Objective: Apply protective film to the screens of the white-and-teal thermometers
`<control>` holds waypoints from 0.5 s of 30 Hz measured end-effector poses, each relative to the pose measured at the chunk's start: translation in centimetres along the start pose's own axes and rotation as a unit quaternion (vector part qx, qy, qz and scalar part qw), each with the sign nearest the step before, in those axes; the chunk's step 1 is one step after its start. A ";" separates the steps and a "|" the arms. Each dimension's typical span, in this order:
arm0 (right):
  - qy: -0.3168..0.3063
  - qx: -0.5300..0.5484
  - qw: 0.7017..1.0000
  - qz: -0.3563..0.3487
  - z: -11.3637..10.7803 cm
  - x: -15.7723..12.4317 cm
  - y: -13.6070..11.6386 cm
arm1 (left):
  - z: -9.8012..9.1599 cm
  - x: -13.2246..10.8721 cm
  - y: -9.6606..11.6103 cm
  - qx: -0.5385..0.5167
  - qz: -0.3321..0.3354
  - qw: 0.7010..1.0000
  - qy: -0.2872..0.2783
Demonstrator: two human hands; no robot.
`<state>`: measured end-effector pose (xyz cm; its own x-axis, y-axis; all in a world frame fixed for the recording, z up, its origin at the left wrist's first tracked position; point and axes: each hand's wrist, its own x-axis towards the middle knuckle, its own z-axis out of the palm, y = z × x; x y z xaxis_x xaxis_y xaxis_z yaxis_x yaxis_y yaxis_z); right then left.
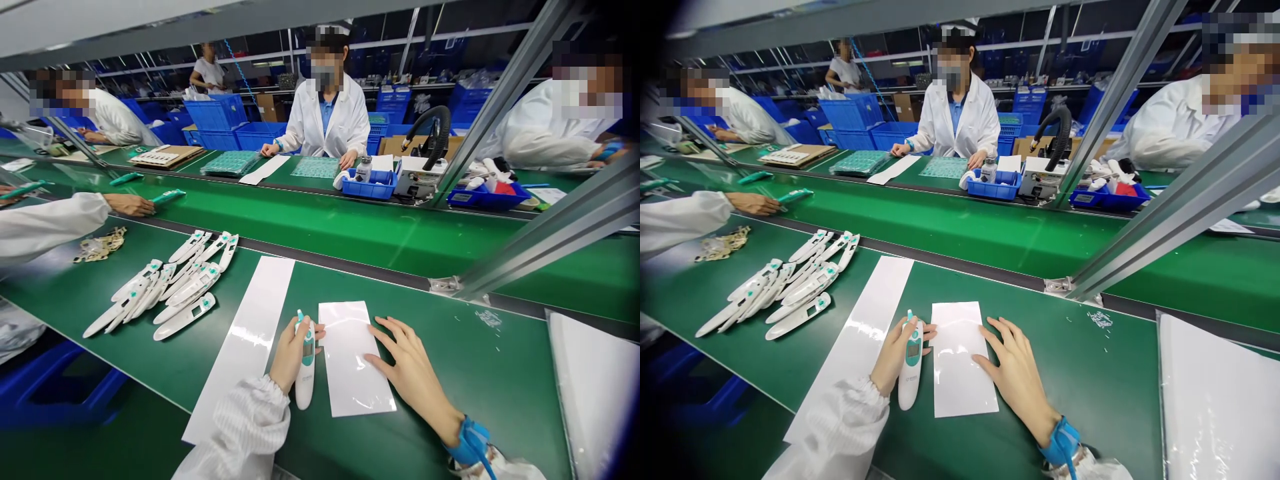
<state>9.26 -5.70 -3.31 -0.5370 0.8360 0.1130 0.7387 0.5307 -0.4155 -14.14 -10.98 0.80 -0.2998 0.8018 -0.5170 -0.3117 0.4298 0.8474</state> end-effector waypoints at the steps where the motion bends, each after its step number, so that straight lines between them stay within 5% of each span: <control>1: 0.005 -0.012 1.000 0.002 0.1 0.1 0.1 | 0.2 0.2 0.2 -0.002 0.003 1.000 -0.002; 10: 0.072 -0.017 0.997 0.014 0.1 1.5 -0.1 | 1.6 1.2 1.0 -0.012 0.010 0.999 -0.034; 15: -0.004 0.089 0.996 -0.021 0.5 2.3 -2.1 | 1.7 1.5 0.1 -0.019 0.001 0.999 -0.037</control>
<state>6.25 -5.00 -2.61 -0.5698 0.8120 0.1262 0.6323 0.5313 -0.5638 -13.05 -8.98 0.31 -0.2340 0.8320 -0.5031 -0.3455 0.4125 0.8429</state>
